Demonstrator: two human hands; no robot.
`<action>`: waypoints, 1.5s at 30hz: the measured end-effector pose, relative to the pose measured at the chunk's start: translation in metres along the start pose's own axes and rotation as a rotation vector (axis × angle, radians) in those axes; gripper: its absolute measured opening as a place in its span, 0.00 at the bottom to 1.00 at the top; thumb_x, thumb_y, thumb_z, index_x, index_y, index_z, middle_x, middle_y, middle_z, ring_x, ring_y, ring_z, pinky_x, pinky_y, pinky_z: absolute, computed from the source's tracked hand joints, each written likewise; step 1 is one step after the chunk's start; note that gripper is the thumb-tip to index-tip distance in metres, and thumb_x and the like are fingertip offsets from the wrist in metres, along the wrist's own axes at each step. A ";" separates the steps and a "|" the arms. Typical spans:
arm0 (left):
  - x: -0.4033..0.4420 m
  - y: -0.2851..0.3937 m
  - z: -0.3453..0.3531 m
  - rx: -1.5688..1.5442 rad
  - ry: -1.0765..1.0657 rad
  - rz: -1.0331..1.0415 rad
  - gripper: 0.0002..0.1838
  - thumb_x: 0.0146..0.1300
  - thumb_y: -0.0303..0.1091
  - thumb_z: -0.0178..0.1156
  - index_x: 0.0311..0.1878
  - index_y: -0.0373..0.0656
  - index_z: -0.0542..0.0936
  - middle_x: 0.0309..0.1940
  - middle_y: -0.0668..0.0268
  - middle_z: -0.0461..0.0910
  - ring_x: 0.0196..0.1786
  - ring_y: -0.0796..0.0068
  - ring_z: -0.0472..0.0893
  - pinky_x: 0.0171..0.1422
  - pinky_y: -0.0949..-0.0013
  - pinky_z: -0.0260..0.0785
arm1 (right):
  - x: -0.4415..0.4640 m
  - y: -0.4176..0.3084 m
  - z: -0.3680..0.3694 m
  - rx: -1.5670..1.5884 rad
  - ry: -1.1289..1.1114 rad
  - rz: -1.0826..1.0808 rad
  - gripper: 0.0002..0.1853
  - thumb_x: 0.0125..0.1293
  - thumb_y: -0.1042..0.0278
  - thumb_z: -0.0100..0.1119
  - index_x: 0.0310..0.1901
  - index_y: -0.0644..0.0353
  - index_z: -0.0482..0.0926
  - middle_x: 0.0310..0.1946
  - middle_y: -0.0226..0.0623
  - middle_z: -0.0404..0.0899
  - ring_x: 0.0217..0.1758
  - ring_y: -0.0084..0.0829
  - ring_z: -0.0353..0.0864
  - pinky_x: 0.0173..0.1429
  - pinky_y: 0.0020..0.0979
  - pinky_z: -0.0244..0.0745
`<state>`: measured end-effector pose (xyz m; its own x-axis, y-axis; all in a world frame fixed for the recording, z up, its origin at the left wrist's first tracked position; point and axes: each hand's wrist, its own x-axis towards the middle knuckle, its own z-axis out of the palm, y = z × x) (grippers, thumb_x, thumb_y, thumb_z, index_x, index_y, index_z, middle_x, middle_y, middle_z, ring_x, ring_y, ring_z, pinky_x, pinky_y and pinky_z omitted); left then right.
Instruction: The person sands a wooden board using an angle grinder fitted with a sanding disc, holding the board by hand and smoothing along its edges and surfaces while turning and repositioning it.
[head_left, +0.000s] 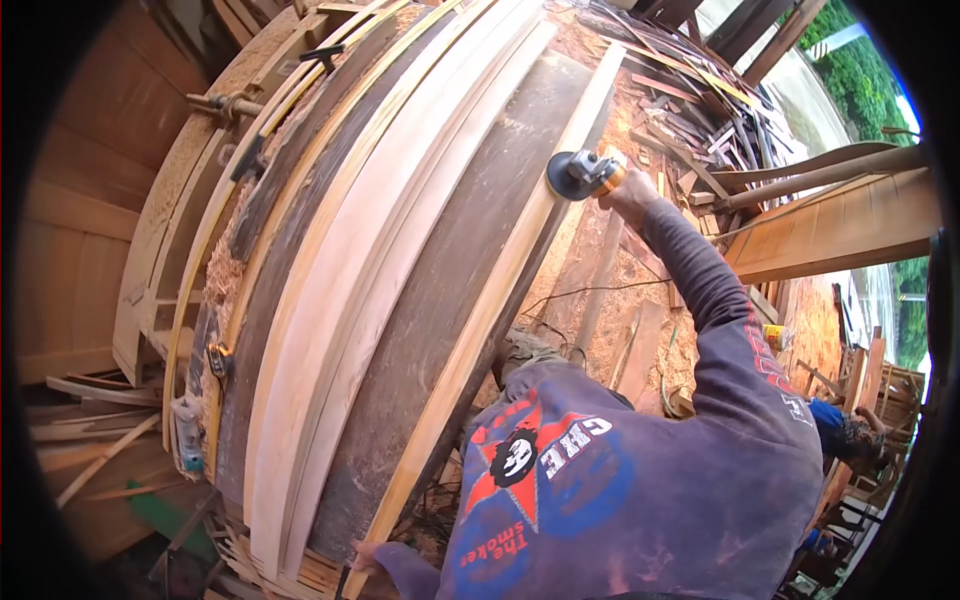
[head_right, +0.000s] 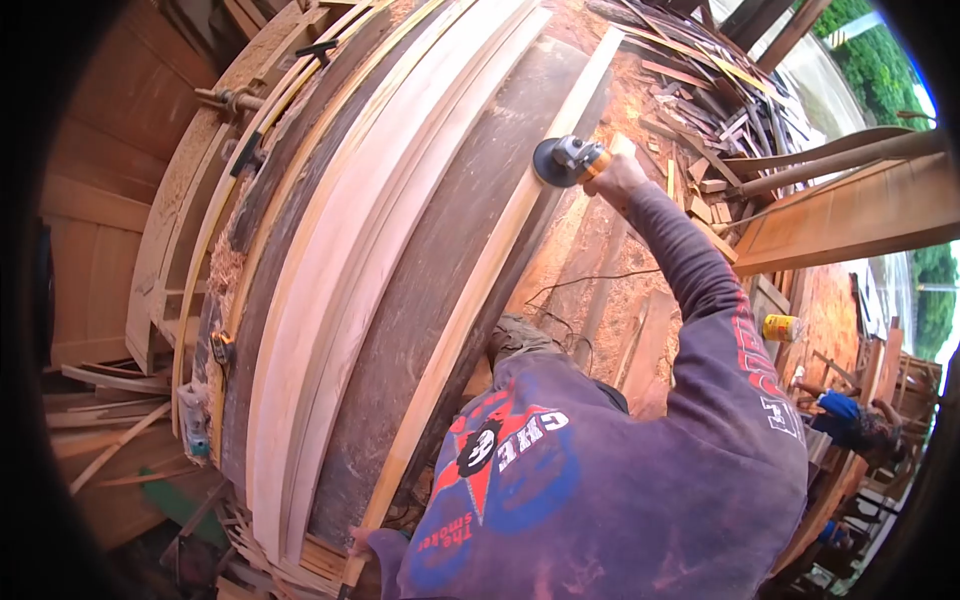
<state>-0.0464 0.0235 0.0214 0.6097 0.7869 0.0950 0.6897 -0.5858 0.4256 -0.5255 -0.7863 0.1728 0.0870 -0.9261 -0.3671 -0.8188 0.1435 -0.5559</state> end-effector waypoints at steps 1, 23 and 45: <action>-0.008 0.001 -0.007 -0.013 0.006 0.072 0.38 0.57 0.49 0.75 0.67 0.43 0.72 0.56 0.41 0.76 0.57 0.40 0.81 0.59 0.40 0.75 | 0.010 0.001 -0.004 0.163 0.045 -0.054 0.18 0.47 0.74 0.75 0.42 0.67 0.88 0.38 0.40 0.88 0.41 0.34 0.87 0.48 0.33 0.82; -0.008 -0.016 0.004 -0.066 0.102 -0.109 0.47 0.57 0.52 0.73 0.76 0.43 0.64 0.60 0.40 0.71 0.61 0.38 0.79 0.60 0.35 0.74 | -0.109 -0.093 0.065 -0.104 -0.154 -0.009 0.22 0.47 0.72 0.75 0.46 0.69 0.86 0.35 0.40 0.87 0.37 0.34 0.87 0.45 0.33 0.84; -0.018 -0.037 -0.010 -0.912 -0.350 -0.019 0.58 0.64 0.35 0.75 0.83 0.48 0.40 0.69 0.48 0.52 0.68 0.53 0.67 0.70 0.47 0.69 | -0.443 -0.178 0.317 -0.291 -0.513 -0.415 0.23 0.53 0.57 0.76 0.50 0.55 0.86 0.38 0.48 0.90 0.44 0.51 0.92 0.53 0.44 0.85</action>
<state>-0.0867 0.0325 0.0130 0.7849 0.6061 -0.1289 0.2232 -0.0825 0.9713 -0.2382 -0.2909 0.1976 0.6207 -0.5930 -0.5129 -0.7723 -0.3493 -0.5306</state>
